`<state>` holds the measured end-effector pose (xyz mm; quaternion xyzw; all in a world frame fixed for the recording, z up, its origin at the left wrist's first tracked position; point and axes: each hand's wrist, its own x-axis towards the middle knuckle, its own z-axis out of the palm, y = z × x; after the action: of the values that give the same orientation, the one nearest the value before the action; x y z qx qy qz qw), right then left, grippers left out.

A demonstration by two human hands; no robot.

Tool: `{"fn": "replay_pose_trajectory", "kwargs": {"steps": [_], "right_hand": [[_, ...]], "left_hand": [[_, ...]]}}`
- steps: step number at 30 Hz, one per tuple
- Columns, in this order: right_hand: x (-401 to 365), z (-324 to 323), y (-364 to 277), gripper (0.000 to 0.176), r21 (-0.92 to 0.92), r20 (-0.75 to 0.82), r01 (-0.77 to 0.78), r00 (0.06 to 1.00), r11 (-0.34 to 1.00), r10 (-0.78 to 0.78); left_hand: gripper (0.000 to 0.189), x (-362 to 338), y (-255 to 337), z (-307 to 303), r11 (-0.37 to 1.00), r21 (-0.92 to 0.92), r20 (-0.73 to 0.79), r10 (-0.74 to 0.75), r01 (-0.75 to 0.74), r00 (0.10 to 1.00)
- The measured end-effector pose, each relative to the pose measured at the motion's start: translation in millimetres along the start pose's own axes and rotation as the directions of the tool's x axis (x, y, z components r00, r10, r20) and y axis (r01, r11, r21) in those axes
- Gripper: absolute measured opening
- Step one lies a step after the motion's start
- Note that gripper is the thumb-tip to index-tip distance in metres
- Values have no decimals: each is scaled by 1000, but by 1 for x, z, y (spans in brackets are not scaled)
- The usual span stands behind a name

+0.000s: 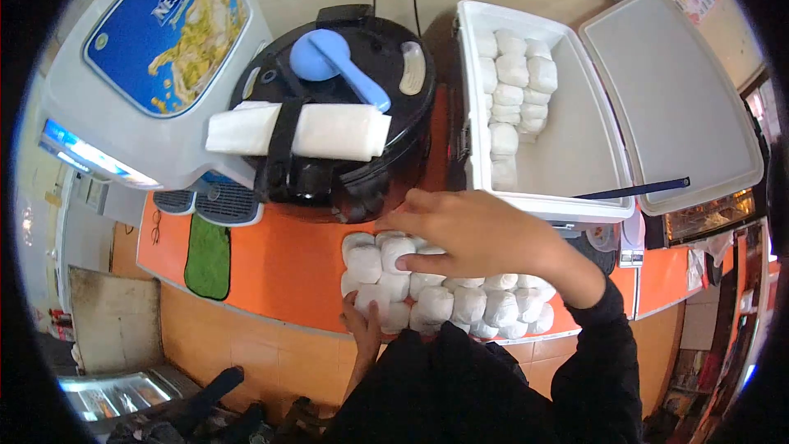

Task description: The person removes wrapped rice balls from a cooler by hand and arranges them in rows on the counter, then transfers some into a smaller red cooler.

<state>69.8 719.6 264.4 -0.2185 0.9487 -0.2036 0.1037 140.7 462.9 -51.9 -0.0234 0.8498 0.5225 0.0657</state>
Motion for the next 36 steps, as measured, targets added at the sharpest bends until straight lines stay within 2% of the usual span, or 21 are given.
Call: {"fn": "replay_pose_trajectory", "kwargs": {"steps": [2,4,6,8,10,12,14,17,19,20,22,24,26,27,28,29,31,32,33,35,36], "right_hand": [[-32,-52,-3,34,-51,-78,-73,995,996,69],[-56,-85,25,27,156,-48,-201,976,967,211],[-67,-108,67,23,5,8,-308,951,951,308],[-66,-100,129,22,-115,135,-497,850,860,509],[-60,-66,199,33,-182,304,-599,720,780,624],[-45,-40,235,61,-88,487,-758,534,647,691],[-33,2,285,82,1,517,-769,548,640,658],[-6,68,324,97,-72,421,-789,530,610,736],[10,132,374,104,-284,77,-758,593,587,802],[11,138,388,104,-281,72,-763,588,582,805],[6,144,404,104,61,-58,-698,711,713,701],[1,123,394,97,-18,-3,-688,726,726,688],[-6,90,362,90,-89,60,-669,736,738,674],[-12,66,337,86,37,160,-737,671,675,724],[-19,39,312,83,149,263,-797,602,585,753],[-23,14,287,78,132,249,-768,638,627,728],[-34,-30,234,72,73,136,-672,739,737,660],[-41,-49,205,70,17,38,-603,798,798,602],[-47,-72,169,71,44,-36,-567,822,823,568],[-56,-109,101,72,108,-100,-537,831,836,547],[-58,-117,81,74,143,-92,-545,824,826,559]], "left_hand": [[47,1,-1,-4,999,-26,12,-20,20,1000],[47,3,0,-7,998,-50,20,-42,43,999],[49,8,4,-8,1000,-4,-16,-12,12,1000],[49,16,14,-8,994,80,-58,76,-71,995],[48,28,31,-3,975,165,-95,169,-152,981],[48,43,52,3,963,106,-172,264,-249,949],[44,56,76,3,935,162,-123,337,-316,933],[33,69,110,9,955,49,-10,292,-291,956],[20,79,113,14,940,-116,156,335,-320,929],[20,81,122,17,938,-118,161,342,-325,926],[11,81,143,26,879,-267,164,446,-396,880],[9,79,155,29,897,-318,211,384,-308,899],[7,83,199,31,796,-427,308,573,-428,759],[7,83,210,33,798,-428,313,572,-426,758],[9,83,220,38,734,-582,316,601,-350,734],[10,83,230,42,647,-717,312,631,-259,710],[29,89,254,49,538,-822,271,661,-189,700],[48,89,272,50,572,-815,315,572,-94,758],[68,88,293,48,599,-801,361,474,6,803],[101,93,338,49,555,-809,468,404,196,786],[101,94,349,48,556,-808,471,407,197,783]]}}
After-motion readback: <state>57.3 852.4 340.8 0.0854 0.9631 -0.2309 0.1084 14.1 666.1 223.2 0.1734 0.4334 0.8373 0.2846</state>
